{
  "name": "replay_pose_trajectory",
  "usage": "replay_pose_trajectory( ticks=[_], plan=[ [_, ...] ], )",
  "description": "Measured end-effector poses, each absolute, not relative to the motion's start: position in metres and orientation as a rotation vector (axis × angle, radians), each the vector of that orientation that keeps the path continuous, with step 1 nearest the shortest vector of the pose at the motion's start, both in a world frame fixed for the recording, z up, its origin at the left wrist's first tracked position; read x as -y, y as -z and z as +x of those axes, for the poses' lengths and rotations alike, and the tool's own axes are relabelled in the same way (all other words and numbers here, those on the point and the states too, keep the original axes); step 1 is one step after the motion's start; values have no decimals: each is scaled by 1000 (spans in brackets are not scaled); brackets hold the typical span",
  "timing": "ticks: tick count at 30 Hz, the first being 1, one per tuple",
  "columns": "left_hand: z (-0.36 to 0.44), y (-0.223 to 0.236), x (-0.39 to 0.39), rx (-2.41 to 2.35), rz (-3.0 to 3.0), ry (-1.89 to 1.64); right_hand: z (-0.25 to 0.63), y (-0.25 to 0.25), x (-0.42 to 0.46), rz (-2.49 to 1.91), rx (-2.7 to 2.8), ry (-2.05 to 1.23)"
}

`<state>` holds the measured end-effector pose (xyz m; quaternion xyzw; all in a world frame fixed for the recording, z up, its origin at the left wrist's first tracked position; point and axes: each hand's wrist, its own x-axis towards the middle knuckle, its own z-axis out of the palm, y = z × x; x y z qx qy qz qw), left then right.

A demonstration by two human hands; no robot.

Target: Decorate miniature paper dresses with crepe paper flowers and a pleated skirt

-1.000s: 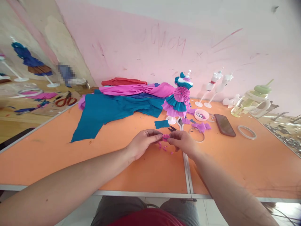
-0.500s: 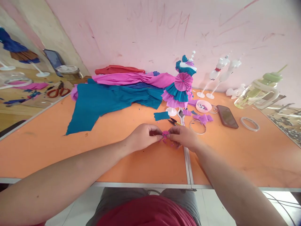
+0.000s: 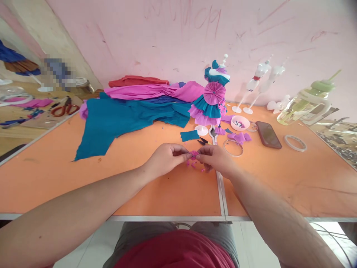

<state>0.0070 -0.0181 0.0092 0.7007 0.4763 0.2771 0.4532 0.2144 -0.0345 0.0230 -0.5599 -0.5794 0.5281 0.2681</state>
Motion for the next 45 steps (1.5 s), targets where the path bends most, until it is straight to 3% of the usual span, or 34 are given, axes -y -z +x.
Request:
replay_pose_trajectory(
  ticks=[7,13,19,30,45],
  plan=[
    [10,-9,19,-1007,1493,-660,218,-22,37,-1508,1619,-1347],
    [8,-9,20,-1139,1551,-696,216,-23,37,-1505,1637,-1336],
    [6,-6,17,-1120,1446,-775,212,-21,45,-1321,1941,-347],
    [6,3,16,-970,1203,-762,207,-5,52,-1252,2235,278],
    [7,8,15,-880,948,-771,205,-7,51,-1368,2286,290]
  ],
)
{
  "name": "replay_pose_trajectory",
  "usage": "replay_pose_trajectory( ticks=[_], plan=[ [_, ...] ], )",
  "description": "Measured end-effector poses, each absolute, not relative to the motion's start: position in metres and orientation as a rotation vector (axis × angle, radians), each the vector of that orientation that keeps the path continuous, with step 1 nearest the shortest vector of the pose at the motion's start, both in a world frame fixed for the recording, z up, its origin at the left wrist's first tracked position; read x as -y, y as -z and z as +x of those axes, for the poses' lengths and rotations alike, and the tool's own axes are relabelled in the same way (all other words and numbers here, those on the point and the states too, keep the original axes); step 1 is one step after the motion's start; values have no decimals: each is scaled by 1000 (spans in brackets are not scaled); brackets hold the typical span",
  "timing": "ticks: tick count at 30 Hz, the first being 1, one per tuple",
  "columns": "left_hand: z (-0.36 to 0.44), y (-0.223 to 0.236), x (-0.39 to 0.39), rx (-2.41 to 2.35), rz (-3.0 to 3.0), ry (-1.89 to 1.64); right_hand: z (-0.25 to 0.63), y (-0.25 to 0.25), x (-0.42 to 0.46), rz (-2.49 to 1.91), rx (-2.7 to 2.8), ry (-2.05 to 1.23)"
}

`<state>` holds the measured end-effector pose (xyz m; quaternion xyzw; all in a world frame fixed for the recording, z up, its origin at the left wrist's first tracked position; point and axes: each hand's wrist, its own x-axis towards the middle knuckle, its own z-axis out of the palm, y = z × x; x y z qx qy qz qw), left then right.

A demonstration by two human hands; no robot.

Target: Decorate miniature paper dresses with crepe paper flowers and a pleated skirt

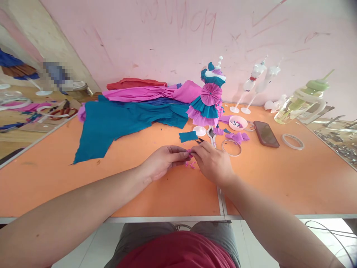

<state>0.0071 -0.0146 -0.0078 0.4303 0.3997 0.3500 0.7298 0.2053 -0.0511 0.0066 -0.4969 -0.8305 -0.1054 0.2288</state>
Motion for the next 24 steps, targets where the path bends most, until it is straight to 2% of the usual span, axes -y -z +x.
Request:
replay_pose_trajectory(
  ticks=[4,10,12,15,20,24],
  plan=[
    [6,6,14,-857,887,-805,209,-12,51,-1241,2172,142],
    [4,-3,16,-819,816,-770,216,-16,45,-1110,2271,209],
    [3,-4,15,-820,847,-712,216,-15,43,-1101,2246,136],
    [2,-5,13,-905,1053,-636,214,-14,40,-1178,2155,-129],
    [2,-10,14,-1066,1599,-766,212,-18,35,-1437,1927,-690],
    [7,-15,20,-1082,1711,-760,210,-24,37,-1556,1809,-896]
  ],
)
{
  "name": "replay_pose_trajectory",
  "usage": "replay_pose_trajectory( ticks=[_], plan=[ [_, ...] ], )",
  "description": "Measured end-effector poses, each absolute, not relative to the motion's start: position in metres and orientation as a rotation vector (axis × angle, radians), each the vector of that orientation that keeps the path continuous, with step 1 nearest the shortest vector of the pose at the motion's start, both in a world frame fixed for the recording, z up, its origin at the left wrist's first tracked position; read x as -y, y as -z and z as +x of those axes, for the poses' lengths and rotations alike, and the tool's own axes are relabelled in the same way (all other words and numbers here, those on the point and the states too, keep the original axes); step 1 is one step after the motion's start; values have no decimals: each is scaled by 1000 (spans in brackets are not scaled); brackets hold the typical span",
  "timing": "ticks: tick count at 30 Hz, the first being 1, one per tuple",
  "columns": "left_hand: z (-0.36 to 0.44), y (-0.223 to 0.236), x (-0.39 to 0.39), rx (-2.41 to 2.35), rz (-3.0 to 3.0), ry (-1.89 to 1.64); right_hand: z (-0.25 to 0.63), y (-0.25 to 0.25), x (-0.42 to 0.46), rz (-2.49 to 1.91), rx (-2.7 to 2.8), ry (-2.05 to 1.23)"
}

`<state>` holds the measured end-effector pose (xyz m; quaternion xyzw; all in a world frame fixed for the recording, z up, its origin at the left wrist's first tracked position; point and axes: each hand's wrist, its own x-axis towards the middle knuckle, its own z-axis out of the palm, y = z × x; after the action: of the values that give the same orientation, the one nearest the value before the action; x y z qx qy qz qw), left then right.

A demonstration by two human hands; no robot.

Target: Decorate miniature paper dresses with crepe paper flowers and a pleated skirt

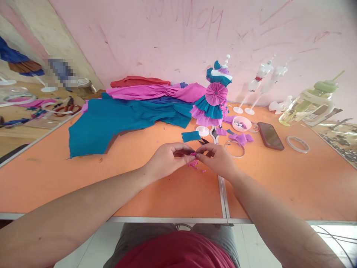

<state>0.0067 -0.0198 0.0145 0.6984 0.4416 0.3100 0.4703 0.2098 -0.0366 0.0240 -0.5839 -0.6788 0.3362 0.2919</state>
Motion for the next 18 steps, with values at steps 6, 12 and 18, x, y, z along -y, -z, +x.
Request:
replay_pose_trajectory(
  ticks=[6,12,18],
  plan=[
    [6,-10,17,-1168,1647,-783,204,-26,41,-1606,1676,-938],
    [6,-4,15,-1019,1390,-814,204,-25,43,-1573,1646,-1039],
    [4,-4,17,-1013,1368,-816,203,-21,44,-1496,1718,-875]
  ],
)
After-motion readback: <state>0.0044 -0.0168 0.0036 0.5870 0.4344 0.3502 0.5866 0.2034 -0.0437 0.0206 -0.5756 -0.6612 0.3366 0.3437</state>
